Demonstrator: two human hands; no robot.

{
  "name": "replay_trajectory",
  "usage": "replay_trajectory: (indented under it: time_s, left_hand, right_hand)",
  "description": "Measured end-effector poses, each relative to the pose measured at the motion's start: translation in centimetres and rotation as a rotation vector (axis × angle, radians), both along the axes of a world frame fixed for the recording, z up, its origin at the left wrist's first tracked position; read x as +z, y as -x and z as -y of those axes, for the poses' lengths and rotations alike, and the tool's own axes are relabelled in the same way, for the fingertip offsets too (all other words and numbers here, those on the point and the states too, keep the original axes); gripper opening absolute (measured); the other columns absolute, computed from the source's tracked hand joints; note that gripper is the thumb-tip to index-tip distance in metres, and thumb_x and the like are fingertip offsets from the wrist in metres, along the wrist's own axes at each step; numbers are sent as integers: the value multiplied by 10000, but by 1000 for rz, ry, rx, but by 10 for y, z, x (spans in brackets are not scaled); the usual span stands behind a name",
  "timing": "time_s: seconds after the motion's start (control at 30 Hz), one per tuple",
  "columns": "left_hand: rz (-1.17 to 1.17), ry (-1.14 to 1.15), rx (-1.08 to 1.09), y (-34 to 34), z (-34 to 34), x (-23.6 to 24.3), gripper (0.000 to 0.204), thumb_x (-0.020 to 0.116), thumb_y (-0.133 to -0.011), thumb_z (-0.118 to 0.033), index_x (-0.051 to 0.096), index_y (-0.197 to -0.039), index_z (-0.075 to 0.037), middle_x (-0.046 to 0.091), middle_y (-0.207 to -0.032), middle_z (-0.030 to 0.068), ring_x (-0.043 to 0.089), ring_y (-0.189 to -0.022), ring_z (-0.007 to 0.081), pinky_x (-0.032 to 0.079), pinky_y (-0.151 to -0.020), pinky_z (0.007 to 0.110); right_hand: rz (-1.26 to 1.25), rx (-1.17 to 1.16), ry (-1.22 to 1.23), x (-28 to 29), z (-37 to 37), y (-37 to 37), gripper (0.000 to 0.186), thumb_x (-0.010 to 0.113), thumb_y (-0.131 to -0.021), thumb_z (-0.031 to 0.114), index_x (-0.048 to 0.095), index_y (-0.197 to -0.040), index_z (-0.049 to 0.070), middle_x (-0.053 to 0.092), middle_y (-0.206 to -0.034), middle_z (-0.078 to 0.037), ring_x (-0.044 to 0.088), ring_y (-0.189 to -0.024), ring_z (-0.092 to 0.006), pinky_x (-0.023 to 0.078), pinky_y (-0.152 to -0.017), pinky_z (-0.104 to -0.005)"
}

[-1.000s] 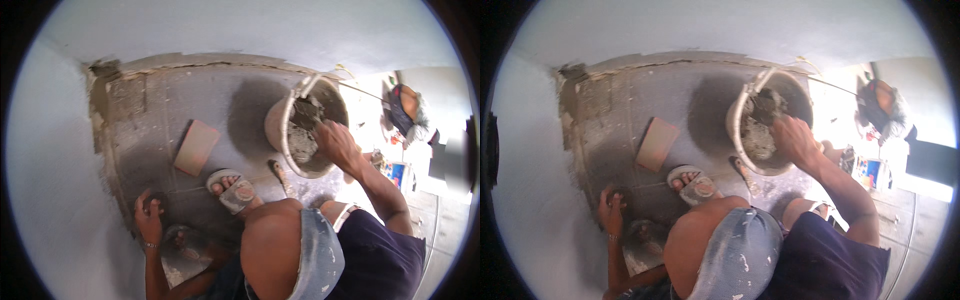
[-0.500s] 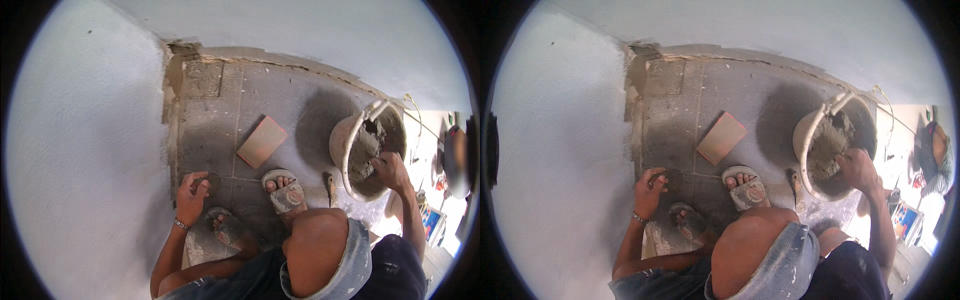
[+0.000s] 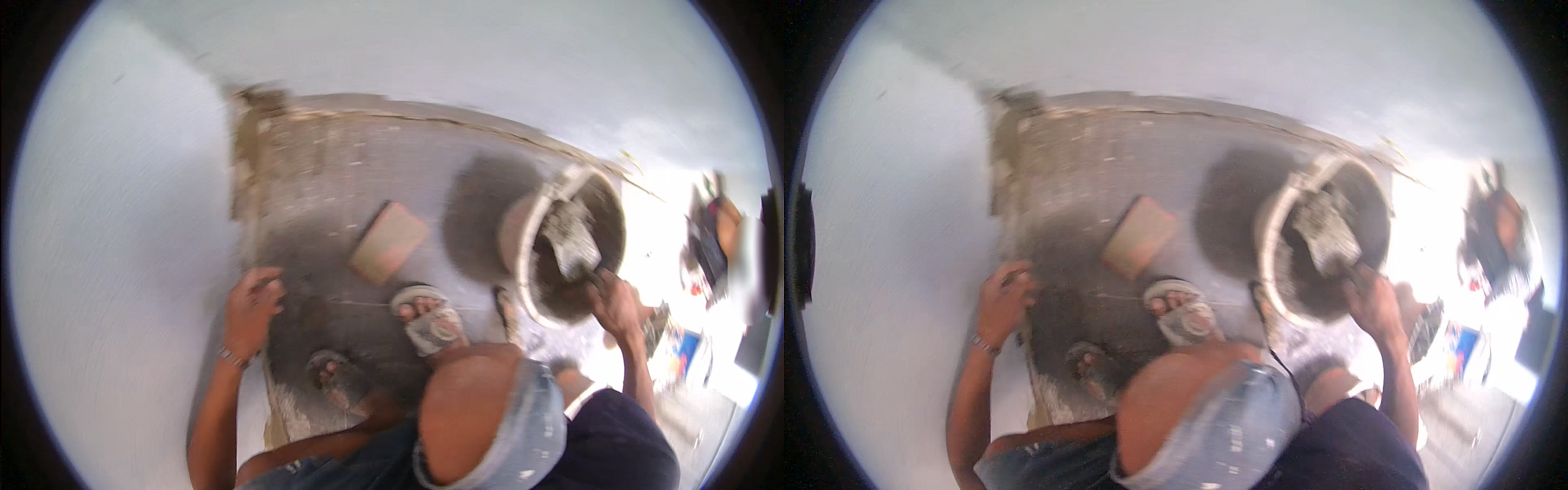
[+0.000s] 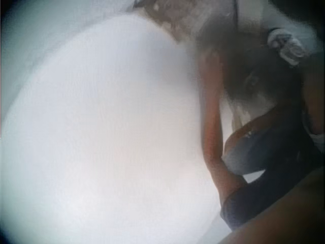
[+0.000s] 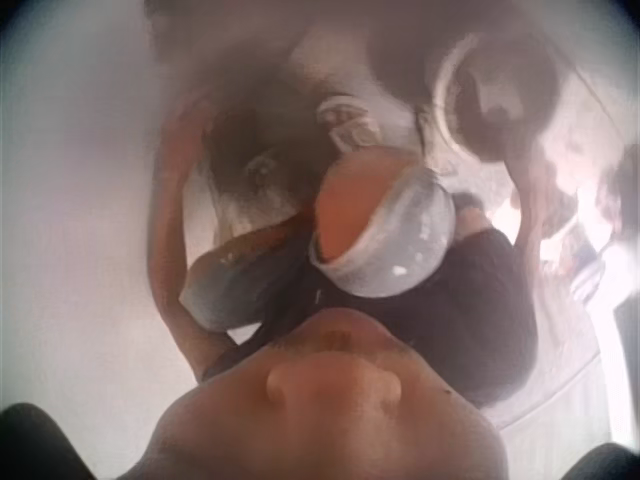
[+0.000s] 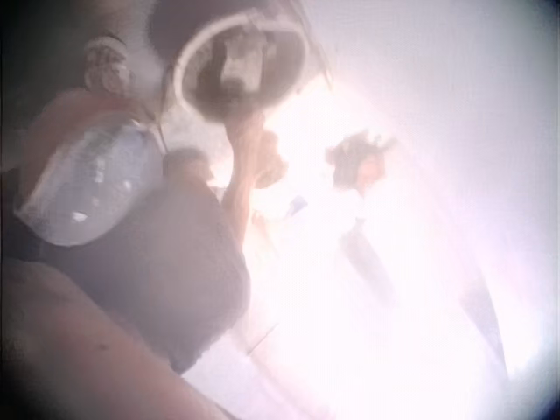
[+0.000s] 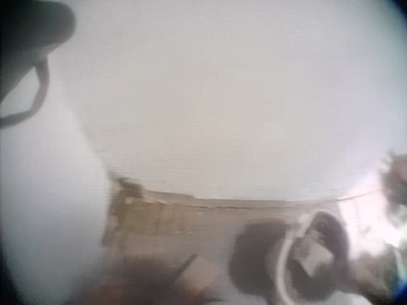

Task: The person scoops cement from a bucket using a trowel and applies it to a damaged section of a wall near the floor. They repeatedly smooth the cement into the gap between the wall and the tiled floor.

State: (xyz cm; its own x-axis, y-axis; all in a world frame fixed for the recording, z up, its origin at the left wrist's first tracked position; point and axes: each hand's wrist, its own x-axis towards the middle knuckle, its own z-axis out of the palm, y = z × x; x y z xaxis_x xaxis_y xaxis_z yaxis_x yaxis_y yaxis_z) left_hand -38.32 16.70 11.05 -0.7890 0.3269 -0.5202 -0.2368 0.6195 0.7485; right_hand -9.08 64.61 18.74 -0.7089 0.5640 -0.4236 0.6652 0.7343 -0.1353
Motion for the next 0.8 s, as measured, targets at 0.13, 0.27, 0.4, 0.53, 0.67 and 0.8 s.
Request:
replay_trajectory:
  time_s: [0.13,0.27,0.4,0.53,0.67,0.8]
  left_hand:
    - [-19,-25,50,-1,10,1,309,632,-998,-250,648,-1198,-15,668,-1062,73,667,-911,151,590,-681,291]
    - [24,-28,77,1,4,-5,292,636,-996,-241,650,-1188,-21,661,-997,55,655,-876,126,582,-660,267]
    - [46,-20,64,-5,-2,-9,288,635,-995,-233,647,-1189,-20,656,-964,41,645,-865,112,582,-664,262]
    - [66,-53,85,-9,9,-10,295,631,-997,-234,646,-1198,-18,653,-992,48,644,-878,110,584,-671,264]
    - [80,-6,112,-19,15,-15,302,622,-1000,-232,642,-1206,-13,652,-1011,57,648,-890,117,583,-672,265]
    - [123,-48,167,-26,25,-29,297,618,-998,-220,641,-1207,-9,647,-1029,55,650,-894,126,583,-679,270]
  right_hand:
    - [-124,-17,151,-11,-14,-10,269,582,-929,217,562,-964,-49,596,-831,-314,583,-824,-518,458,-719,-515]
    - [-188,-44,157,-18,-10,-24,331,578,-934,284,526,-903,-41,543,-767,-297,522,-757,-525,421,-674,-522]
    - [-281,3,59,-29,-9,-41,321,581,-933,279,529,-907,-36,542,-768,-295,513,-743,-516,419,-676,-517]
    - [-333,-86,53,-22,6,-25,321,585,-919,266,536,-881,-49,523,-686,-255,562,-677,-422,430,-652,-500]
    - [-336,-106,116,-21,1,-27,369,544,-913,301,552,-816,-55,490,-610,-199,513,-572,-302,422,-587,-441]
    - [-323,-326,327,-24,-3,-36,406,535,-906,338,557,-788,-51,471,-560,-136,464,-514,-220,404,-524,-396]
